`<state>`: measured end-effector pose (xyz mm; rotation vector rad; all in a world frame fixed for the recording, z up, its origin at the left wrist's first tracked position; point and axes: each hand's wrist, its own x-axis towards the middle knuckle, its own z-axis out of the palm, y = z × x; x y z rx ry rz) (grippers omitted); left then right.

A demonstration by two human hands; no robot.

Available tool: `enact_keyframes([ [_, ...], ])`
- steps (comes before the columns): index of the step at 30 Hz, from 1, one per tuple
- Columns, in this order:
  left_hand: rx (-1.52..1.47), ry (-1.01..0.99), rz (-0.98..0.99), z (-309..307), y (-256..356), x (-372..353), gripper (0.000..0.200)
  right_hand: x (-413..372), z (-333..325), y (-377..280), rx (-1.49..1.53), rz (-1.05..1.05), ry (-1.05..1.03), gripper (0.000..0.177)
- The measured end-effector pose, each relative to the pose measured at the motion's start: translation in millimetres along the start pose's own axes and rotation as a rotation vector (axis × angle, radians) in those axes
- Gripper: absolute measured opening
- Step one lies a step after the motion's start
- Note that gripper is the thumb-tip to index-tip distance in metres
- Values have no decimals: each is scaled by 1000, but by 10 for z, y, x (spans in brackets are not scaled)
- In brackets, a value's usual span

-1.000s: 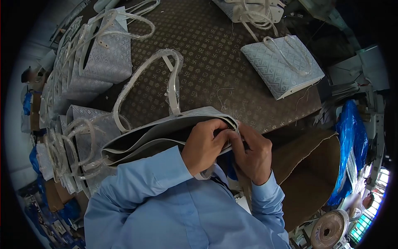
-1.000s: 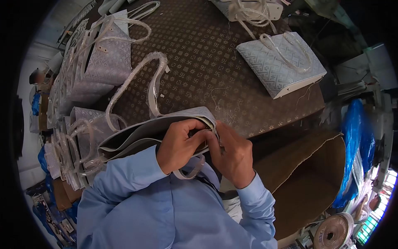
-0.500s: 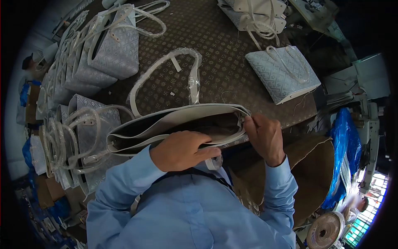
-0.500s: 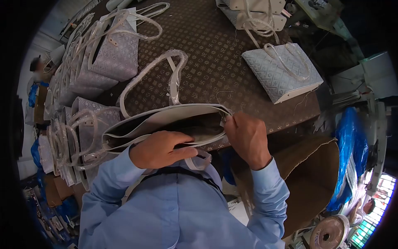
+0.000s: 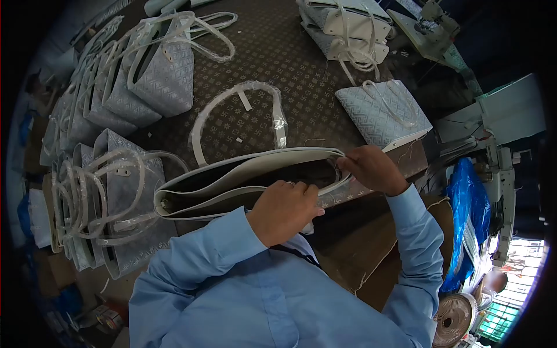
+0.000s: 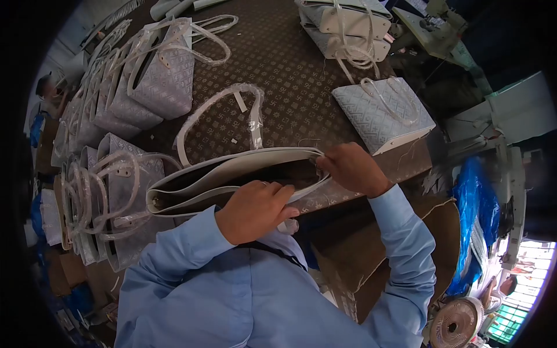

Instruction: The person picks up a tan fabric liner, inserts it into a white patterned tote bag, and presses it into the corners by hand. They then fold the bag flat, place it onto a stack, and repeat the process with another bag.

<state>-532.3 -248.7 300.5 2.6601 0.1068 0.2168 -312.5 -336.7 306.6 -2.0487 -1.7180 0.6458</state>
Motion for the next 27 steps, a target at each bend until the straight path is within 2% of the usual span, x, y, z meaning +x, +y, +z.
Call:
enact_keyframes([
  [2,88,-14,-7,-257,-11,26,25,10,53,-19,-129,-60,84,23],
  [4,171,-28,-13,-430,-66,149,24,54,93,-152,-193,0,101,22],
  [6,357,28,141,-554,-160,411,17,79,85,-194,-270,45,123,20],
  [7,364,36,148,-497,-257,556,17,80,126,-160,-278,-4,139,20],
  [9,318,48,343,-212,-480,867,11,75,180,-52,-297,-52,166,19],
  [10,322,48,357,-164,-495,965,11,45,219,23,-164,-84,246,20],
  [11,270,-34,349,-112,-514,1060,10,5,228,67,-29,-115,331,20],
  [12,220,-120,343,-131,-491,1123,10,-53,189,60,-27,-101,351,20],
  [14,230,-144,385,-137,-486,1164,10,-215,94,-6,512,299,302,23],
  [15,235,-148,397,-135,-483,1174,10,-277,60,-40,511,311,308,23],
  [18,153,-134,427,-54,-555,1209,11,-389,68,-202,370,404,251,31],
  [20,142,-133,445,-34,-589,1198,11,-361,108,-308,-52,314,208,36],
  [24,86,-117,424,44,-598,1195,11,-285,265,-188,-94,264,289,36],
  [26,117,-135,394,62,-559,1188,11,-241,287,-267,-316,382,275,33],
  [27,155,-144,368,54,-531,1191,11,-235,316,-275,-311,383,267,33],
])
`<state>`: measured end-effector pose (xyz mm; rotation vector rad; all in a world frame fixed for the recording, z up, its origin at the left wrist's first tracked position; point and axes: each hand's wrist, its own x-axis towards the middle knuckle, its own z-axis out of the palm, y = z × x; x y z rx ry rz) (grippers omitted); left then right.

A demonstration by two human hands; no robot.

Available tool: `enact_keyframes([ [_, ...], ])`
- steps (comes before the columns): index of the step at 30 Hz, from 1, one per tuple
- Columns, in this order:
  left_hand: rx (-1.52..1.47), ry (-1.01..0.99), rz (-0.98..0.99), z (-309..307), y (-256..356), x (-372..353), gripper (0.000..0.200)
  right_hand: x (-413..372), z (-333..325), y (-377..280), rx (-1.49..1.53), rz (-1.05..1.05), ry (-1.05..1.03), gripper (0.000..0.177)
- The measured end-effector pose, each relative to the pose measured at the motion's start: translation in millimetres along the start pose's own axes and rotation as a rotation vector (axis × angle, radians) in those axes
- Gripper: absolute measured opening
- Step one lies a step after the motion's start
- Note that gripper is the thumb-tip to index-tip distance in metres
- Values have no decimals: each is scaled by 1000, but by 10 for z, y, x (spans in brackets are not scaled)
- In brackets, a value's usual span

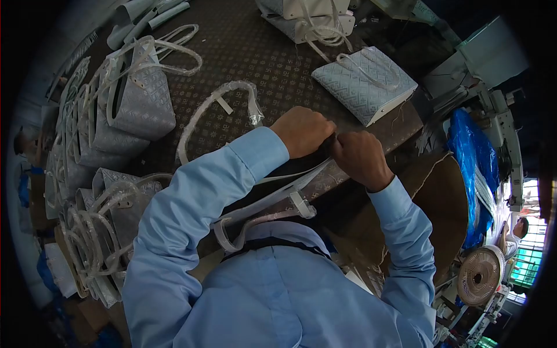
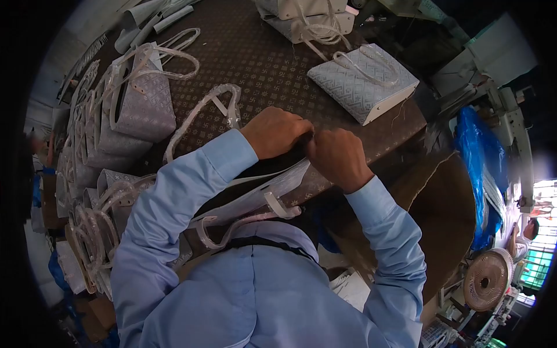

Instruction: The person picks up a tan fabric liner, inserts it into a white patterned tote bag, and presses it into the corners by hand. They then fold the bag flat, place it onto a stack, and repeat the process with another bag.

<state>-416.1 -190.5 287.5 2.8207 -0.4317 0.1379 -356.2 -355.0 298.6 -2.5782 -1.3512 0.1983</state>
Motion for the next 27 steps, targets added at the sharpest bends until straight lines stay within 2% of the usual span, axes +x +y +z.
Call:
enact_keyframes([
  [3,-13,38,-37,18,20,1,12,-26,46,-25,9,-47,90,34],
  [5,-23,24,-63,-25,43,4,13,-9,-44,33,247,-57,-22,31],
  [6,-34,12,-90,-62,52,18,14,7,-70,71,239,-66,-20,31],
  [8,-9,-13,-53,-114,72,32,14,27,-58,139,417,-89,-96,28],
  [12,5,-28,5,-146,74,68,17,58,105,166,444,-71,-15,32],
  [14,12,-43,-56,-153,110,91,19,28,143,117,392,-14,93,31],
  [16,18,-60,-123,-262,142,-5,22,12,72,47,389,-11,70,32],
  [18,-152,-4,-348,-434,159,-235,20,17,-9,35,386,-10,46,32],
  [20,-208,348,-337,-841,253,-798,27,22,-63,125,336,-22,79,31],
  [22,-440,497,-534,-1163,396,-1488,29,79,-94,162,451,-19,94,30],
  [23,-495,504,-660,-1217,441,-1926,28,120,-96,161,557,-6,115,29],
  [24,-542,516,-789,-1220,511,-2250,28,148,-82,165,512,-34,94,32],
  [25,-510,519,-817,-1165,610,-2395,28,253,-94,152,541,-62,87,32],
  [27,-450,432,-1124,-968,759,-2696,28,438,-133,72,362,-106,-314,33],
])
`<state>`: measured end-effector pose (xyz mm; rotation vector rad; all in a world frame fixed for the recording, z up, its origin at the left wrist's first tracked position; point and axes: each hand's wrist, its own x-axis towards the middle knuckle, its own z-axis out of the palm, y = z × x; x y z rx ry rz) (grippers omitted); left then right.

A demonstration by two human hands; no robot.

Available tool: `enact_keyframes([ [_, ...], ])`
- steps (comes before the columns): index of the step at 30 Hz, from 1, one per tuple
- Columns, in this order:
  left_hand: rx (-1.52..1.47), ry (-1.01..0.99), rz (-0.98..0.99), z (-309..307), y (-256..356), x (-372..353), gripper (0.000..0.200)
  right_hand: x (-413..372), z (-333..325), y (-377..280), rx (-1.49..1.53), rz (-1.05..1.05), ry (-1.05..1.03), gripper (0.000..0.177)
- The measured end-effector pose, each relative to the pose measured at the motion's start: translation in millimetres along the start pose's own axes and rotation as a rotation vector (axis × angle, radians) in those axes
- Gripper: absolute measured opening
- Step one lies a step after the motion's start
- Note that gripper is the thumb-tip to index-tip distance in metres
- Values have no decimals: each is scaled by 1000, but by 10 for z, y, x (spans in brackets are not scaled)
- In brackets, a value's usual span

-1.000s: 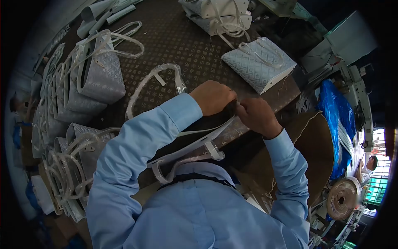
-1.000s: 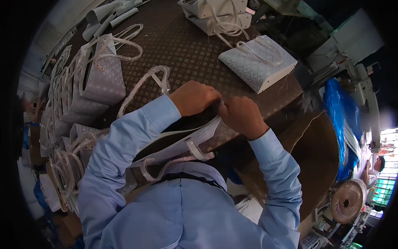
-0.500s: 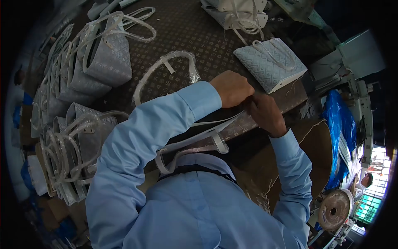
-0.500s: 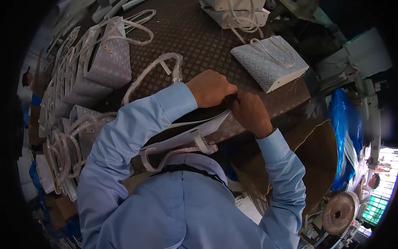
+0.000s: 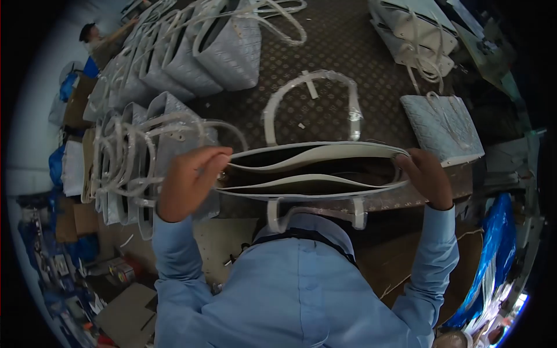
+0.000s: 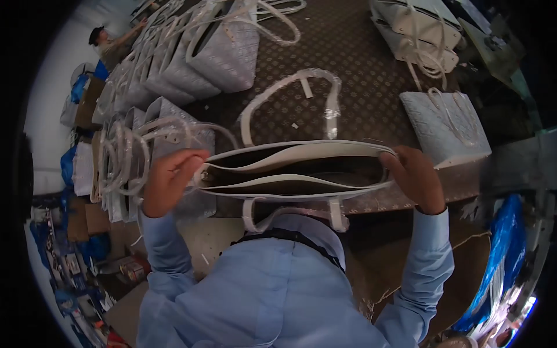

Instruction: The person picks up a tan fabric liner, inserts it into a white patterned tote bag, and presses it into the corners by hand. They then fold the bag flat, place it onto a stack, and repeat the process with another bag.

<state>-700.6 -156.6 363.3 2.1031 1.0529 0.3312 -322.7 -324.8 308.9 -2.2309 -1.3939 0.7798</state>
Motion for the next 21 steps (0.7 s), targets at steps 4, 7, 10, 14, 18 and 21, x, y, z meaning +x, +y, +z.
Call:
enact_keyframes([
  [4,317,386,205,227,-391,-93,36,175,42,37,-176,-86,-103,28],
  [7,58,37,48,215,-598,-41,35,241,122,173,-273,-119,-45,29],
  [10,120,-33,20,261,-560,62,29,223,32,-8,-201,5,-161,26],
  [14,-34,-86,72,258,-608,296,21,56,-149,102,59,212,-202,22],
  [18,-61,-104,69,258,-531,605,22,-16,-136,283,141,189,-140,19],
  [21,168,-286,69,182,-515,805,23,-35,-146,284,94,66,-45,19],
])
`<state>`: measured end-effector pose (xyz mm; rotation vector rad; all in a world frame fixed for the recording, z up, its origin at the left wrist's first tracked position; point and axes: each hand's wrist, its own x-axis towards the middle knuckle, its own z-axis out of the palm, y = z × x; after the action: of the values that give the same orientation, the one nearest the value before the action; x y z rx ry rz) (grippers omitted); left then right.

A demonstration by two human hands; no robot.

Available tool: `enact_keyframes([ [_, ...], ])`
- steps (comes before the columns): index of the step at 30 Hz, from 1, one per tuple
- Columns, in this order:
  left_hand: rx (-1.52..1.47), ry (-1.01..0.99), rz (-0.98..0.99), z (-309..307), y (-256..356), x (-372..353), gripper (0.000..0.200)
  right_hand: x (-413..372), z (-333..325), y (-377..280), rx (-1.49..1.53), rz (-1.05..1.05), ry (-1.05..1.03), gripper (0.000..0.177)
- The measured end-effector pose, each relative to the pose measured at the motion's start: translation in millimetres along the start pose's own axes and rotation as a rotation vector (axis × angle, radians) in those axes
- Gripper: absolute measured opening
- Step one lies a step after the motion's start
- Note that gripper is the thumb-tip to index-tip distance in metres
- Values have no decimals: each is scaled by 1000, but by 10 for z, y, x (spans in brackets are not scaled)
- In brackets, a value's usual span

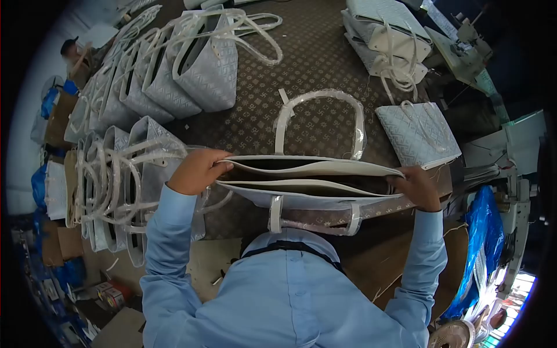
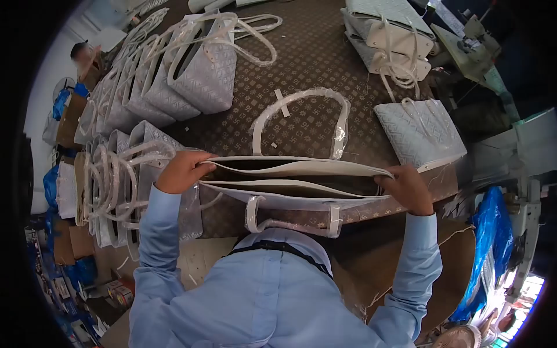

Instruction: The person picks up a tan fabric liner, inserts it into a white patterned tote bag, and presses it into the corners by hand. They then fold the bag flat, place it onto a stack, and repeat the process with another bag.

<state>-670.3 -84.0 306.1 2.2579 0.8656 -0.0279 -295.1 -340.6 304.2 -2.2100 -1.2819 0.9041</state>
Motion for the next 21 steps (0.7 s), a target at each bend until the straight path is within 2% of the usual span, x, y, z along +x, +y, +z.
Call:
enact_keyframes([
  [1,4,-3,12,7,6,37,23,-19,20,31,-48,-149,40,21],
  [2,114,106,182,45,35,58,29,-27,73,50,-47,-138,46,21],
  [3,223,212,353,82,71,86,36,-19,161,36,-146,-273,179,27],
  [4,222,205,363,101,163,124,36,-5,230,-11,-249,-410,312,35],
  [6,385,27,373,133,381,184,51,9,286,-287,-333,-444,315,38],
  [7,423,-10,411,161,359,278,50,36,319,-398,-415,-488,317,42],
  [9,449,-100,411,206,362,424,39,141,406,-487,-446,-515,264,39],
  [10,428,-38,490,275,289,489,31,187,429,-501,-484,-546,208,37],
  [12,454,5,499,296,159,564,29,276,380,-456,-523,-551,208,33],
  [13,439,88,540,299,114,554,28,324,357,-334,-548,-560,174,32],
  [18,541,103,576,351,108,489,30,326,398,-215,-597,-698,188,29],
  [21,617,135,595,343,201,493,34,357,409,-191,-635,-682,203,28],
])
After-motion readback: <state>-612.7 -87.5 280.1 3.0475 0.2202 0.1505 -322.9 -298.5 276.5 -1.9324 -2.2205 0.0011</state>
